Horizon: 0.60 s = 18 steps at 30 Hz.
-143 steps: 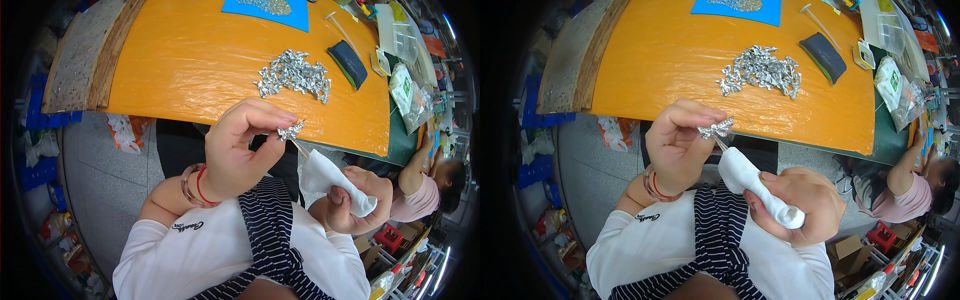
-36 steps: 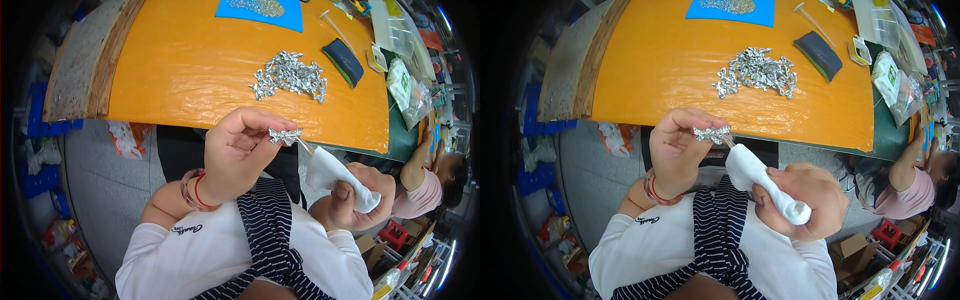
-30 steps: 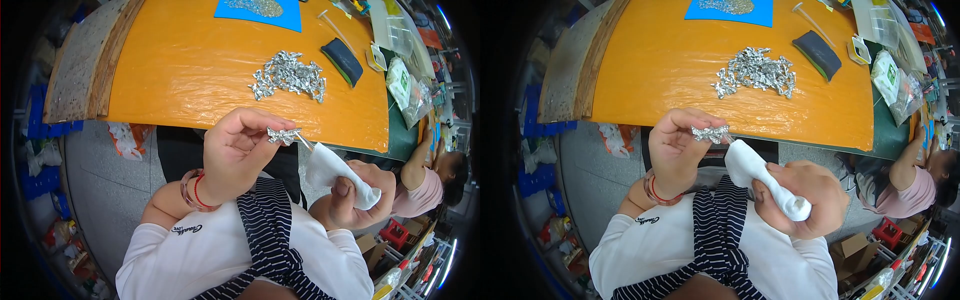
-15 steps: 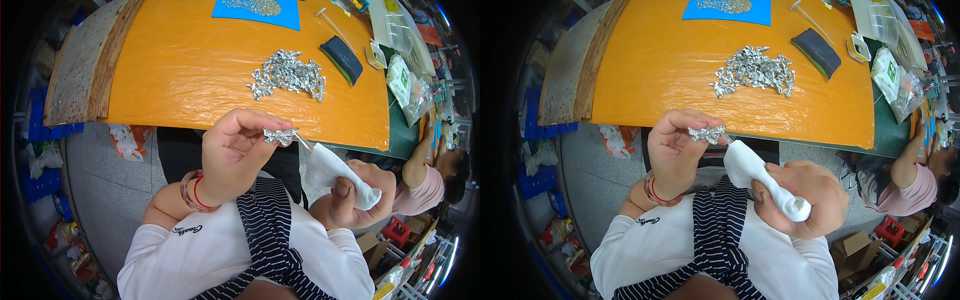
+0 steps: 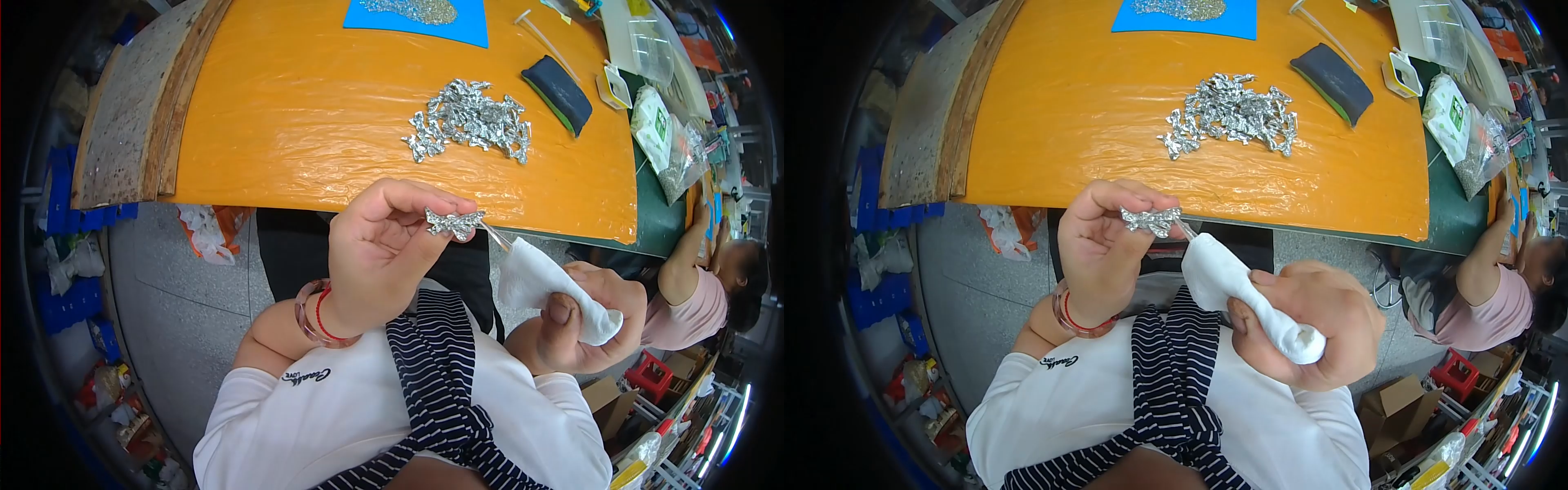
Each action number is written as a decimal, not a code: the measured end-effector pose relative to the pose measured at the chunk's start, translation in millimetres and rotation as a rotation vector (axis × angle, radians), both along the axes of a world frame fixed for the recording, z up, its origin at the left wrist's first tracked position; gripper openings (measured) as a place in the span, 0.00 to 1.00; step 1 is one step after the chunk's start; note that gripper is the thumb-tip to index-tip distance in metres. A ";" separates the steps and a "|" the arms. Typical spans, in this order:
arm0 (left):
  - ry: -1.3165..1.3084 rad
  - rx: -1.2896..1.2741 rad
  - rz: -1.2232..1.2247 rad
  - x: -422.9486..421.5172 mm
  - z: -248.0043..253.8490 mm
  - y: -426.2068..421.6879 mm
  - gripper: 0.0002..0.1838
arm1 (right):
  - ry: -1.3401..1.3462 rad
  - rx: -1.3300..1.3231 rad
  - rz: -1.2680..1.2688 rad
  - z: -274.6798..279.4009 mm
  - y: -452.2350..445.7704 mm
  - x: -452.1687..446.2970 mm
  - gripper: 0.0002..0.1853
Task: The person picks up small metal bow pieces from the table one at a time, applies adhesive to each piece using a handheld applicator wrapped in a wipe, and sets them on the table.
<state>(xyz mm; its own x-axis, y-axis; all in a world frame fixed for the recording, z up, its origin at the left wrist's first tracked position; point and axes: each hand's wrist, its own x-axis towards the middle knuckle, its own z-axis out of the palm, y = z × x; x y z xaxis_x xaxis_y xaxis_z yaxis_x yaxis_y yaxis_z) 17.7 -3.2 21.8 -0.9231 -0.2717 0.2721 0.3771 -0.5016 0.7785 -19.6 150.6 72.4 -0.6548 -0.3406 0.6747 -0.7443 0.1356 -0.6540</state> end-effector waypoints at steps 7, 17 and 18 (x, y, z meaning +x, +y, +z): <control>-0.032 0.021 -0.013 0.8 1.3 0.7 0.07 | -0.048 0.062 -0.052 2.4 -0.1 3.2 0.15; -0.035 0.056 -0.030 0.2 -0.5 1.0 0.07 | 0.018 0.044 -0.066 0.6 -0.8 1.9 0.15; -0.027 0.052 -0.033 0.0 -1.1 0.8 0.07 | 0.021 0.028 -0.059 -0.3 0.5 2.4 0.15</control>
<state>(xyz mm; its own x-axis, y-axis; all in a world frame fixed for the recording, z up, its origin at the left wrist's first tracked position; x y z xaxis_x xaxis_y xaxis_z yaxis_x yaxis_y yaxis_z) 17.7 -2.5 20.8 -0.9387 -0.2541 0.2328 0.3386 -0.5539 0.7606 -17.2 151.2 72.0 -0.6603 -0.3205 0.6791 -0.7478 0.1974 -0.6339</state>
